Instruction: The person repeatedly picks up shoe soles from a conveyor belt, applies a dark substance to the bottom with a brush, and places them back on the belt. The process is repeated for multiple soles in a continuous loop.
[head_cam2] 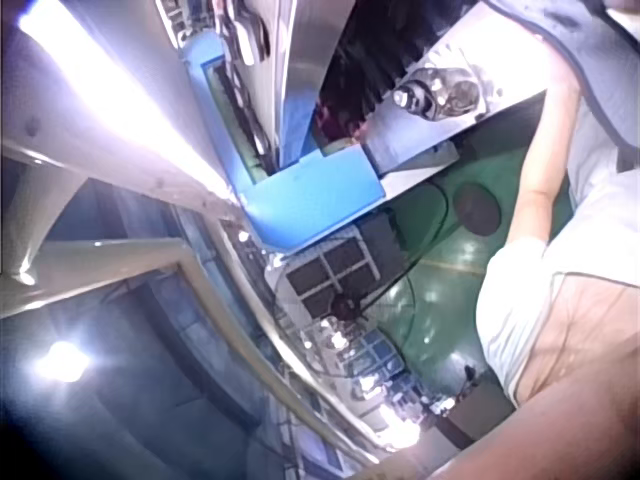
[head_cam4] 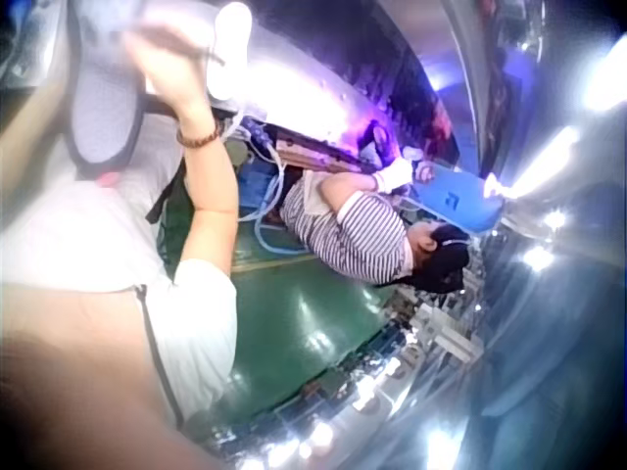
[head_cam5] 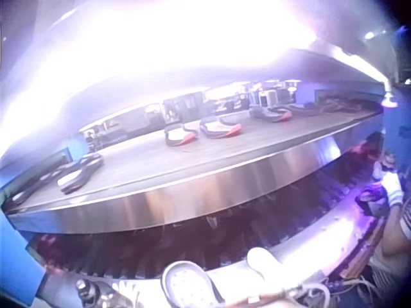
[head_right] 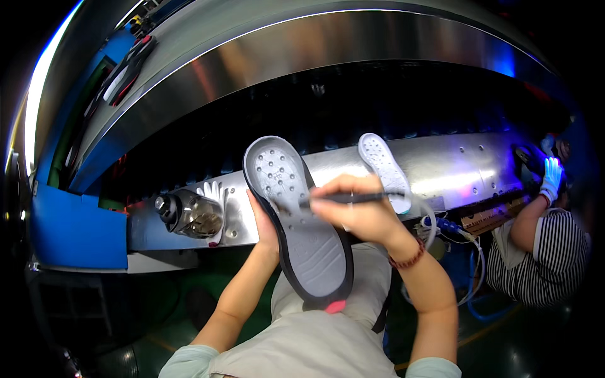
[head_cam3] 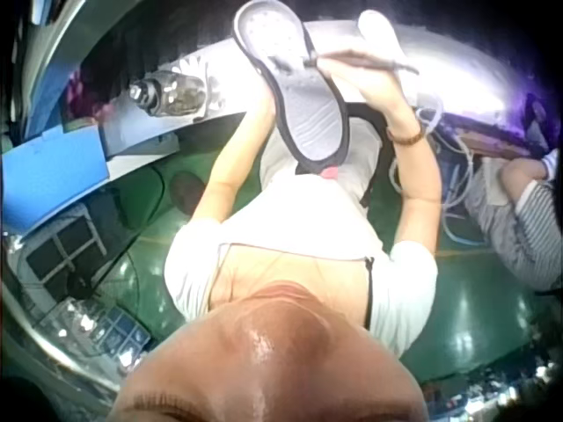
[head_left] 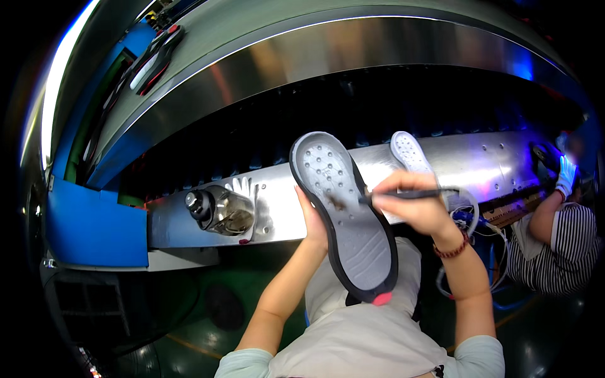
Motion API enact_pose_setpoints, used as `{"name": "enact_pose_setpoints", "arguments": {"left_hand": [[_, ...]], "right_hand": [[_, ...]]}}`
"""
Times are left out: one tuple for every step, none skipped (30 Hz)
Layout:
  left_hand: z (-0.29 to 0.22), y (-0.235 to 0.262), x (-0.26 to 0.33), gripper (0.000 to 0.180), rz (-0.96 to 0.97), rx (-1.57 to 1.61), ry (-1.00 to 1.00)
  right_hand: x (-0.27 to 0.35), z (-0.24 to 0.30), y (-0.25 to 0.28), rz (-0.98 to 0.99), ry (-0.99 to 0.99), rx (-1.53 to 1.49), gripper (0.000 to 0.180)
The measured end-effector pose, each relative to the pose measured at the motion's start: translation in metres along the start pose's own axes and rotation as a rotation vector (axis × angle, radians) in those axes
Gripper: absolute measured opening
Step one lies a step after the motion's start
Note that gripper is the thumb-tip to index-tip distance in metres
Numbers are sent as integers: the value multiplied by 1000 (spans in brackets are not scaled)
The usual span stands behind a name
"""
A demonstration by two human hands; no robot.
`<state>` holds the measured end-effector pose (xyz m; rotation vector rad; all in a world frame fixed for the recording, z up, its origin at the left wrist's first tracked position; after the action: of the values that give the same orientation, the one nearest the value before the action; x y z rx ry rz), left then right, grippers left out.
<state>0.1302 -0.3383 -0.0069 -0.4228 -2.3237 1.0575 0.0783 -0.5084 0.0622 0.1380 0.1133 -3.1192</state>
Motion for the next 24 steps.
{"name": "enact_pose_setpoints", "arguments": {"left_hand": [[6, -8, 2, 80, -10, 6, -3], [9, -14, 2, 79, 2, -10, -6], [11, -20, 2, 78, 13, -26, -9], [11, -22, 1, 77, 23, -42, -19], [10, -17, 2, 74, -24, -49, -51], [8, -8, -2, 75, 8, -28, -85], [5, -2, 0, 76, 107, 30, -43], [2, 1, 2, 77, 205, 88, -1], [-1, 0, 3, 78, 399, 72, -6], [-1, -3, 4, 78, 300, 41, -18], [1, -8, 6, 78, 200, 9, -30], [3, -13, 9, 78, 100, -22, -43], [1, -22, 11, 78, 95, -94, -73], [0, -27, 8, 84, -76, -144, -151], [-4, -26, 7, 86, 43, -59, -109], [-6, -21, 8, 87, 155, 27, -59], [-9, -18, 4, 90, 100, -14, -77], [-12, -18, 3, 91, 114, -36, -80], [-14, -21, 2, 91, 49, -61, -125], [-14, -21, 2, 92, -15, -86, -170], [-13, -19, 3, 92, -30, -88, -196], [-14, -17, -2, 92, -32, -92, -223], [-16, -16, -4, 92, -22, -94, -240], [-18, -16, -5, 92, -8, -96, -257]], "right_hand": [[-15, 3, 4, -89, 80, 22, 14], [-24, 1, 5, -176, 161, 42, 14], [-26, -4, 4, -116, 72, 56, 15], [-20, 4, -1, -28, 47, 65, 16], [-13, 4, -5, 32, 142, 149, 17], [-6, 4, -9, 93, 238, 234, 17], [2, 2, -9, 182, 159, 61, 17], [6, 5, -5, 292, 115, -9, 16], [5, 8, -4, 241, 59, -50, 17], [3, 11, -1, 187, 0, -88, 17], [-1, 3, 3, 27, -92, -150, 16], [-7, -4, 4, -45, 49, -108, 16], [-6, -1, 3, 16, -10, -69, 15], [-1, 2, 1, 77, -69, -29, 15], [0, 1, -4, 161, 249, 81, 16], [6, 2, -6, 268, 198, -26, 16], [12, 7, -6, 337, 177, -46, 16], [15, 12, -7, 405, 157, -66, 16], [14, 9, -5, 342, 141, -196, 16], [13, 11, -1, 185, 26, -254, 15], [9, 11, 0, 119, -6, -179, 16], [5, 11, 2, 47, -27, -98, 16], [7, 4, 2, 114, 28, -45, 18], [10, 5, -3, 163, 188, 18, 19]]}}
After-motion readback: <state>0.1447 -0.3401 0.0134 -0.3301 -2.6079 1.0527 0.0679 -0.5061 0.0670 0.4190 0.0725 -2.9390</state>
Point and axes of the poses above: each hand's wrist, its own x-axis away from the middle knuckle, its own y-axis out of the back of the hand, z = x × y, the point moved 1 cm from there along -x, towards the middle knuckle, and after that the axes turned 1 degree about y, right-handed, at the moved point
